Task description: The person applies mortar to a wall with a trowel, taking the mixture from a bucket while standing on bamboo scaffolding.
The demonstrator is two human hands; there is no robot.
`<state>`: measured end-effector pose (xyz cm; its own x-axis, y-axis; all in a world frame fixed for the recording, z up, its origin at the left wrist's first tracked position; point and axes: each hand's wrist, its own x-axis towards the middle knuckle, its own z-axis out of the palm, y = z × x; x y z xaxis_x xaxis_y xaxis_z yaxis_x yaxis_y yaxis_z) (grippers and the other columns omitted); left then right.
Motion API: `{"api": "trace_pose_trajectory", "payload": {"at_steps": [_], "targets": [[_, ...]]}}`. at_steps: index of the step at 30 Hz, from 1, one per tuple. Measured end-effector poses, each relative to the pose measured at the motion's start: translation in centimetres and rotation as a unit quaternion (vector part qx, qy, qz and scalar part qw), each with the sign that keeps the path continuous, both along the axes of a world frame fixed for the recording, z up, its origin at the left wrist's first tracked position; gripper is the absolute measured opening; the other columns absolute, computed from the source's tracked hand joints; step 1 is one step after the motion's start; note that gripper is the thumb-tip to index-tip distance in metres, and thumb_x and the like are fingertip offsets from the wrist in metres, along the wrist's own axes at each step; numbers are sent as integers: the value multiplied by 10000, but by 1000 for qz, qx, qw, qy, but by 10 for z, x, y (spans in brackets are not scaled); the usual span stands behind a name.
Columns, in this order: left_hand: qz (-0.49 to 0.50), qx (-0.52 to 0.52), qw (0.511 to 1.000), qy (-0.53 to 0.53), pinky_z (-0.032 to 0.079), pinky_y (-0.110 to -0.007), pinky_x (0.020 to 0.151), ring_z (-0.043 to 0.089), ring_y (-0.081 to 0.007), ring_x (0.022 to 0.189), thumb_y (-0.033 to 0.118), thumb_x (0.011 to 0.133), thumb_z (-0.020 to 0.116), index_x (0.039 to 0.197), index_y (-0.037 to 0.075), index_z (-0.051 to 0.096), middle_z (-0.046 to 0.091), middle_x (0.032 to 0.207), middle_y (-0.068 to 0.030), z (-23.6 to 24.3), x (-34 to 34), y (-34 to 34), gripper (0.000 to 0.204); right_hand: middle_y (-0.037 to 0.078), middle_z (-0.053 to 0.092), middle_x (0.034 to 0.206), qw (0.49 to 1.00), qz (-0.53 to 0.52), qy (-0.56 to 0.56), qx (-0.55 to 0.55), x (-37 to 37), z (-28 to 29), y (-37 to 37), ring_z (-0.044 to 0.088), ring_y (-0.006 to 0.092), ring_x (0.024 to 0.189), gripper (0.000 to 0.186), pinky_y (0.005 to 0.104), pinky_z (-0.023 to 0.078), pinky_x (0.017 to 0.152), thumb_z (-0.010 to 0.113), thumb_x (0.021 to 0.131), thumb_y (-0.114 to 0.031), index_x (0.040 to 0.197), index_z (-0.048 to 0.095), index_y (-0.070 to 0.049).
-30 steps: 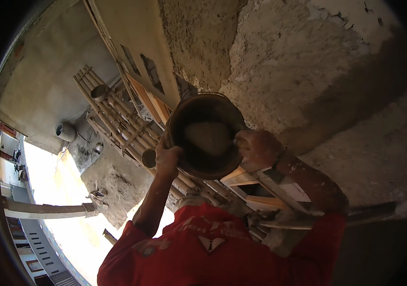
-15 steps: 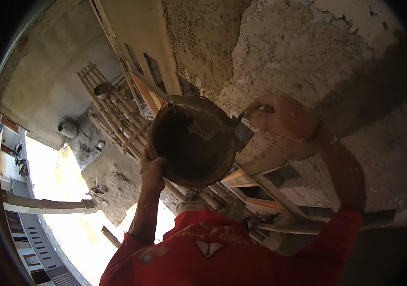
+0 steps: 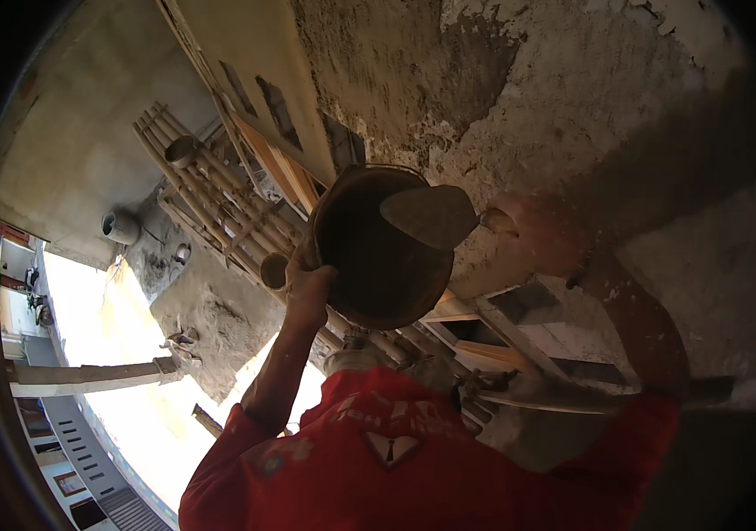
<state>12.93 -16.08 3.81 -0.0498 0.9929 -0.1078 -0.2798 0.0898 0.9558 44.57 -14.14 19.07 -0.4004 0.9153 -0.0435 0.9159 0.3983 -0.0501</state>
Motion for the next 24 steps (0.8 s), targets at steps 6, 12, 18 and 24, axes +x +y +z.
{"api": "trace_pose_trajectory", "payload": {"at_steps": [6,12,18,24], "targets": [[-41,15,996,71,513,-306,868,651,-203,946,-43,675,549,1298,-43,507,670,1043,-139,21,23,11,624,191,668,890,981,2,-190,27,-37,-76,-2,666,337,926,306,462,533,803,585,831,-182,1116,643,-88],[-51,48,996,48,513,-302,866,645,-195,964,-48,692,555,1304,-50,497,665,1081,-138,17,34,15,615,180,662,841,987,22,-38,-156,-29,-129,-8,665,379,840,296,451,542,776,594,814,-168,1092,614,-68],[-33,-25,995,88,511,-291,856,636,-180,962,-47,703,559,1301,-47,498,657,1083,-125,33,21,15,601,194,666,896,969,47,215,-108,-29,-141,-20,663,354,837,340,439,534,768,632,812,-213,1108,591,-49],[4,-44,999,-10,511,-264,804,632,-162,907,-64,695,543,1297,-36,497,648,1043,-95,34,8,21,604,201,672,870,973,-38,196,-113,-38,-89,-11,663,363,821,357,425,531,753,666,810,-223,1109,601,-39]]}}
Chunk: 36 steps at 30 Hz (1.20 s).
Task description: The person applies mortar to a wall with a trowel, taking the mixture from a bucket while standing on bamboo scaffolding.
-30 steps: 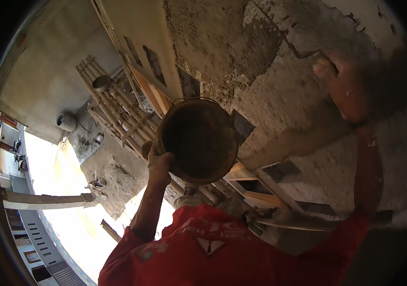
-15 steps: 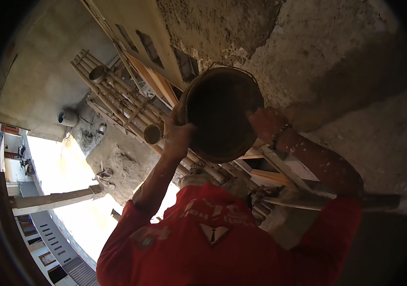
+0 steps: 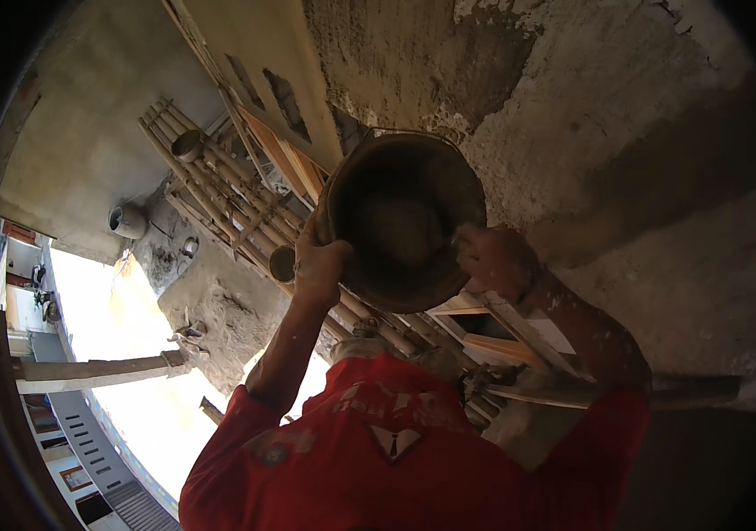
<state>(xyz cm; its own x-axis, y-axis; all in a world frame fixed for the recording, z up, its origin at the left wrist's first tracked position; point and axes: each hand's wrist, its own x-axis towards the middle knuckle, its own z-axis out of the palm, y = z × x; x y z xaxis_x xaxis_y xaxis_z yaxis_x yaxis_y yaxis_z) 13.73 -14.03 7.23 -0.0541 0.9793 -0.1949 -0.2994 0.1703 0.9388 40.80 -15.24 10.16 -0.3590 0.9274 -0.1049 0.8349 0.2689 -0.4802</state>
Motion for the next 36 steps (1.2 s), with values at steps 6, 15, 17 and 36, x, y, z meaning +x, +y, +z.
{"api": "trace_pose_trajectory", "payload": {"at_steps": [6,15,17,36], "targets": [[56,6,998,-23,515,-253,720,632,-147,828,-65,696,532,1262,-32,515,648,1002,-80,-5,-18,-5,567,182,672,845,999,12,25,39,-1,67,10,672,332,798,381,414,525,725,726,758,-211,1073,617,-25],[137,20,990,2,519,-253,675,637,-158,783,-56,702,543,1235,-37,525,650,982,-91,-11,-42,-25,533,159,684,923,991,93,76,61,-16,223,16,666,251,796,386,358,517,726,671,817,-216,1112,621,28],[139,22,990,-15,528,-265,696,644,-173,798,-71,700,536,1243,-38,519,652,1002,-105,-11,-42,-30,544,166,686,961,982,16,160,-95,-8,227,25,664,247,812,461,358,514,740,660,827,-260,1154,610,61],[17,81,995,61,510,-273,840,643,-181,933,-44,690,537,1282,-67,495,654,1067,-125,5,28,-47,593,183,661,1022,939,40,-319,123,43,105,-17,645,321,961,307,478,504,860,595,851,-220,1092,638,-35]]}}
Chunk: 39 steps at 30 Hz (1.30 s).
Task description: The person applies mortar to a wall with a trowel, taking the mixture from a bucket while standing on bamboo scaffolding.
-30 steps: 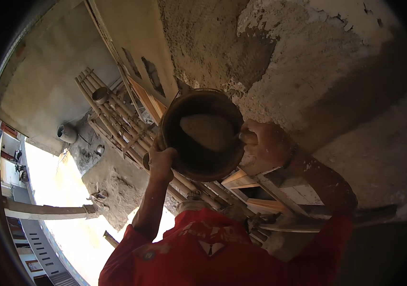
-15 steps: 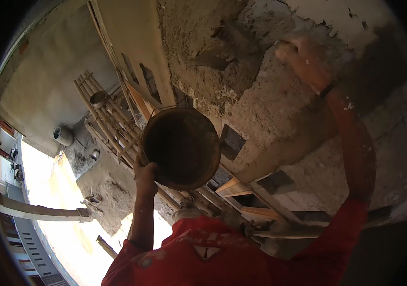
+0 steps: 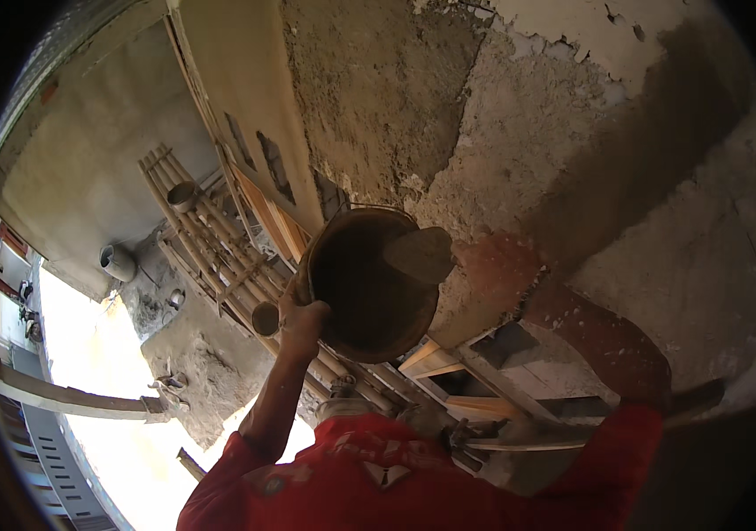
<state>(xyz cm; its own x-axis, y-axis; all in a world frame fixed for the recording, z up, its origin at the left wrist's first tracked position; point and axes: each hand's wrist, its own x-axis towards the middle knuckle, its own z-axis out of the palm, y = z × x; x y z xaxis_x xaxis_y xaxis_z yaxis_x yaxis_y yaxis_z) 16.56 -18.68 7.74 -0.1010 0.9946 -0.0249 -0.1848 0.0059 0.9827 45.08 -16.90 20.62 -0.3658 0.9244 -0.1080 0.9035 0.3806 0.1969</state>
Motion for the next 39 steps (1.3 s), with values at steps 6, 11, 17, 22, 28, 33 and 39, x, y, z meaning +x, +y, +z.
{"api": "trace_pose_trajectory", "payload": {"at_steps": [6,11,17,22,28,33,39], "targets": [[-32,-21,999,-11,500,-275,857,632,-179,958,-57,684,535,1284,-77,486,654,1068,-125,22,26,-4,602,158,674,820,995,42,-73,48,-16,-60,-10,684,310,872,152,449,551,766,581,850,-147,966,654,-82],[-59,32,998,-16,496,-277,855,629,-178,950,-58,681,545,1271,-79,497,657,1065,-125,32,42,-8,593,208,674,900,983,-14,72,-167,3,-85,-12,660,386,873,360,494,536,784,644,826,-187,1158,599,-54],[-48,-33,998,36,496,-280,854,627,-174,943,-53,681,550,1261,-59,515,657,1044,-114,20,37,-6,582,214,676,907,950,-2,288,-123,2,-127,-32,655,389,873,393,463,532,785,677,811,-244,1148,608,-53],[4,-34,999,-35,504,-279,825,629,-171,916,-39,680,556,1263,-39,522,653,1030,-113,17,21,-8,585,189,686,924,940,-68,293,-160,-8,-95,-24,663,378,873,368,423,536,784,678,817,-244,1128,630,-54],[59,-46,997,-36,518,-273,796,632,-174,912,-42,674,544,1280,-30,516,649,1048,-108,17,-3,-3,607,190,673,929,943,27,312,-110,-5,-58,3,669,353,875,395,425,531,796,690,793,-242,1130,600,-55],[90,-29,994,-53,547,-290,779,652,-192,922,-67,677,521,1347,-18,464,633,1122,-110,13,-22,1,674,183,671,880,944,29,320,-77,-31,57,5,679,339,865,354,416,524,773,727,768,-187,1046,577,-27],[161,-14,984,-75,527,-248,700,647,-165,842,-80,676,514,1305,-38,473,644,1051,-102,21,-67,-22,632,124,656,777,929,131,341,-58,-65,168,21,653,214,708,382,381,509,668,752,770,-241,1027,595,-7]]}}
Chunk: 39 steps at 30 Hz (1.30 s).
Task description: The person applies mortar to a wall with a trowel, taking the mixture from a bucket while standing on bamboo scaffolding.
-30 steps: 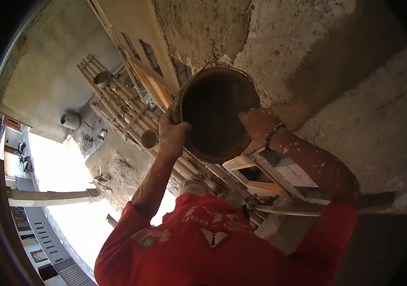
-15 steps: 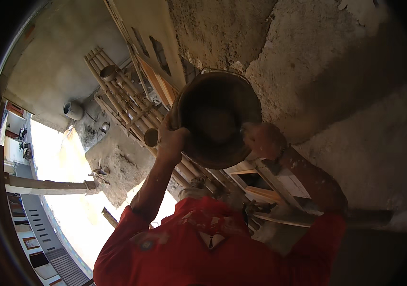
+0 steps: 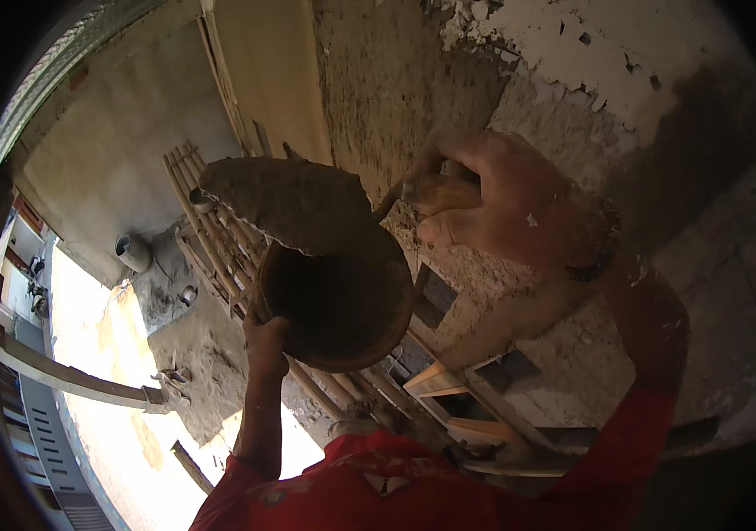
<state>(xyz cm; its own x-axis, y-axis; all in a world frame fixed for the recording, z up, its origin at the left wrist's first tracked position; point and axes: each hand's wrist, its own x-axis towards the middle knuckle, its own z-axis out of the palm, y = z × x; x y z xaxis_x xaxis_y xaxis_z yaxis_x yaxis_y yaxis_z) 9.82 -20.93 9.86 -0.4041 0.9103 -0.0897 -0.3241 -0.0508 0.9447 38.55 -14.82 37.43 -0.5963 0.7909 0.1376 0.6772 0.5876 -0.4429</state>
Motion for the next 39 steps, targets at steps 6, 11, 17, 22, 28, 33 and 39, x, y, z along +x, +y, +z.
{"api": "trace_pose_trajectory", "payload": {"at_steps": [6,11,17,22,28,33,39], "targets": [[20,19,1000,-1,530,-290,800,649,-206,923,-78,658,502,1293,-34,485,637,1085,-120,4,0,-5,637,102,670,773,996,-50,66,-32,28,27,39,641,156,665,430,327,521,632,686,827,-310,1094,639,23],[10,-18,1000,-14,527,-287,803,646,-207,942,-76,657,510,1277,-29,503,640,1087,-120,-8,3,-7,621,125,688,917,908,-266,37,321,105,60,72,660,211,798,469,351,525,727,646,847,-311,1169,617,29],[-33,-11,999,17,509,-296,880,624,-221,1043,-70,637,491,1335,-36,465,618,1176,-129,-10,14,-4,700,176,674,1069,971,-174,-2,161,79,10,37,646,263,973,452,359,487,883,660,820,-272,1183,623,-5],[-123,-9,992,30,506,-293,884,628,-204,1022,-55,656,518,1322,-57,471,628,1153,-132,9,64,22,667,216,654,985,965,-81,-248,30,59,-82,-6,638,349,980,297,434,513,841,612,847,-203,1085,642,-29],[-164,13,982,97,507,-284,866,639,-180,970,-39,681,537,1293,-61,497,655,1089,-142,42,74,21,614,191,659,862,902,-57,-389,176,35,-196,0,664,360,863,232,438,548,780,533,869,-143,1064,626,-58],[-181,62,973,126,494,-289,893,634,-186,1008,-39,682,542,1316,-62,483,652,1121,-153,33,87,28,637,191,662,876,944,-45,-325,-30,52,-236,-2,664,375,798,247,463,549,741,578,831,-154,1053,620,-55],[-162,22,978,129,494,-295,897,632,-190,1013,-38,685,543,1316,-71,480,656,1116,-138,39,82,25,635,197,654,886,998,13,-52,-20,49,-265,-14,658,371,830,307,463,531,754,631,811,-203,1070,605,-41]]}}
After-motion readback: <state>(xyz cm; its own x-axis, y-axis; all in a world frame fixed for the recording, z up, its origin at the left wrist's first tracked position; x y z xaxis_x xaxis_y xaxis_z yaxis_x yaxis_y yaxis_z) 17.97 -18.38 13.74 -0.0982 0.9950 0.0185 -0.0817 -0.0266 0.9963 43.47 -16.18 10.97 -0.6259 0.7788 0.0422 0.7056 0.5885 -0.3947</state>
